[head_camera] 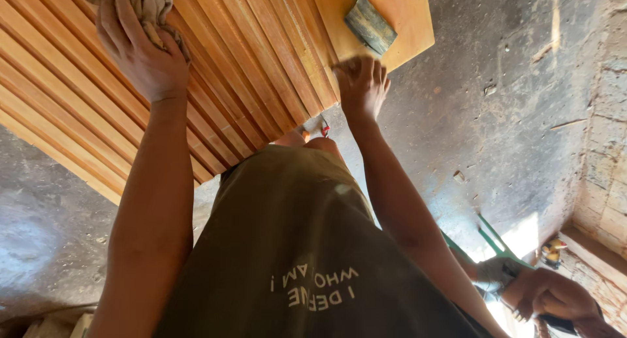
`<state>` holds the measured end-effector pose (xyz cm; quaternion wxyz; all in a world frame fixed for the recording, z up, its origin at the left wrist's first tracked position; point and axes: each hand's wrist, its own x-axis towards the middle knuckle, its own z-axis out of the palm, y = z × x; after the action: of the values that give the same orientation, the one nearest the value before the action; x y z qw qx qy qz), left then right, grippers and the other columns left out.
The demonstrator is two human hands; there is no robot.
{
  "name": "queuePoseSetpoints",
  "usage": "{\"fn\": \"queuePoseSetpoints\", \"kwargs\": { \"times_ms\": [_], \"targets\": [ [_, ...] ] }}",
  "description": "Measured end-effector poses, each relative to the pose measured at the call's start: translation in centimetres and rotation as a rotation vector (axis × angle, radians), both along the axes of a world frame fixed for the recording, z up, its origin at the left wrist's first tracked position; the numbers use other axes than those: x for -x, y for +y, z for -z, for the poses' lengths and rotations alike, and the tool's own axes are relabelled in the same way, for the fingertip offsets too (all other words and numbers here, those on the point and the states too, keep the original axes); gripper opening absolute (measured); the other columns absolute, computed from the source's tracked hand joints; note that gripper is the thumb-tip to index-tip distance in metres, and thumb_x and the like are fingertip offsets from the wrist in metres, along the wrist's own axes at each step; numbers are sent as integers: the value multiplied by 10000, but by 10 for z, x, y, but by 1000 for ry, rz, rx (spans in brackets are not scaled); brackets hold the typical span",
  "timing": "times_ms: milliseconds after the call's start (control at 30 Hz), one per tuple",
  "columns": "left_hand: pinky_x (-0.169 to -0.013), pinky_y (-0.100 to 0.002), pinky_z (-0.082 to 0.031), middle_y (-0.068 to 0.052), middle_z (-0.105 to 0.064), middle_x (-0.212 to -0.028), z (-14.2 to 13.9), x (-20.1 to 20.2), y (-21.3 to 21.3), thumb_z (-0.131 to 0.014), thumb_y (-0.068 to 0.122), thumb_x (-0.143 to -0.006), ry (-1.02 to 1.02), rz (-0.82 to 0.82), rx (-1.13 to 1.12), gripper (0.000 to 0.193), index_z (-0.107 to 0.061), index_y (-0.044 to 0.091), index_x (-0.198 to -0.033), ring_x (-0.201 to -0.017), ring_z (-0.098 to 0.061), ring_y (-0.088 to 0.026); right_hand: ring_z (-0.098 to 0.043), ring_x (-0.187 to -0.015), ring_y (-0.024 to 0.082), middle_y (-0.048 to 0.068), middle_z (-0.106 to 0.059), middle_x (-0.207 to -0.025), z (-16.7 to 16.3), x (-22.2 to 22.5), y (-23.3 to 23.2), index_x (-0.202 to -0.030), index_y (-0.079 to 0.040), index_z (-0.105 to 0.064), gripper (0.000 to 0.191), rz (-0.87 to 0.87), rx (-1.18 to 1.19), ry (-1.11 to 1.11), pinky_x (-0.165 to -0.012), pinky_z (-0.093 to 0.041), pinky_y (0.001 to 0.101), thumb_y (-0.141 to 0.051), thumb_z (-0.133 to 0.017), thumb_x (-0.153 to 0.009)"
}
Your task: The person sands a large wooden panel using a sanding block and a cloth. They move the sanding block along the grooves of the panel and wipe the surface with the cloth. Another person briefly appears in the background holding a phone.
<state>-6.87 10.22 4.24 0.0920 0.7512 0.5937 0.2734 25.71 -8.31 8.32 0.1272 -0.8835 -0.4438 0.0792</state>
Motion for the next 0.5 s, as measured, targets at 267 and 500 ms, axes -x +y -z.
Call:
{"fn": "queuePoseSetpoints", "kwargs": {
  "times_ms": [267, 500],
  "targets": [
    [-1284, -535, -425, -131, -394, -1638, 4, 0, 1, -584, 44, -992, 7, 9, -54, 647, -404, 114, -1610, -1510, -406, -389, -586, -1071, 333, 114, -645, -1077, 11, -5, -11, -1158, -105, -580, 538, -15, -10, -57, -926, -432, 547, -425, -863, -830],
    [-1251, -524, -438, -114, -403, -1648, -1, 0, -2, -585, 22, -971, 9, 6, -1, 694, -391, 102, -1632, -1516, -408, -383, -601, -1092, 286, 74, -660, -1081, 14, -5, -5, -1170, -134, -573, 524, 29, 41, -20, -1017, -460, 539, -475, -823, -861]
  ]
}}
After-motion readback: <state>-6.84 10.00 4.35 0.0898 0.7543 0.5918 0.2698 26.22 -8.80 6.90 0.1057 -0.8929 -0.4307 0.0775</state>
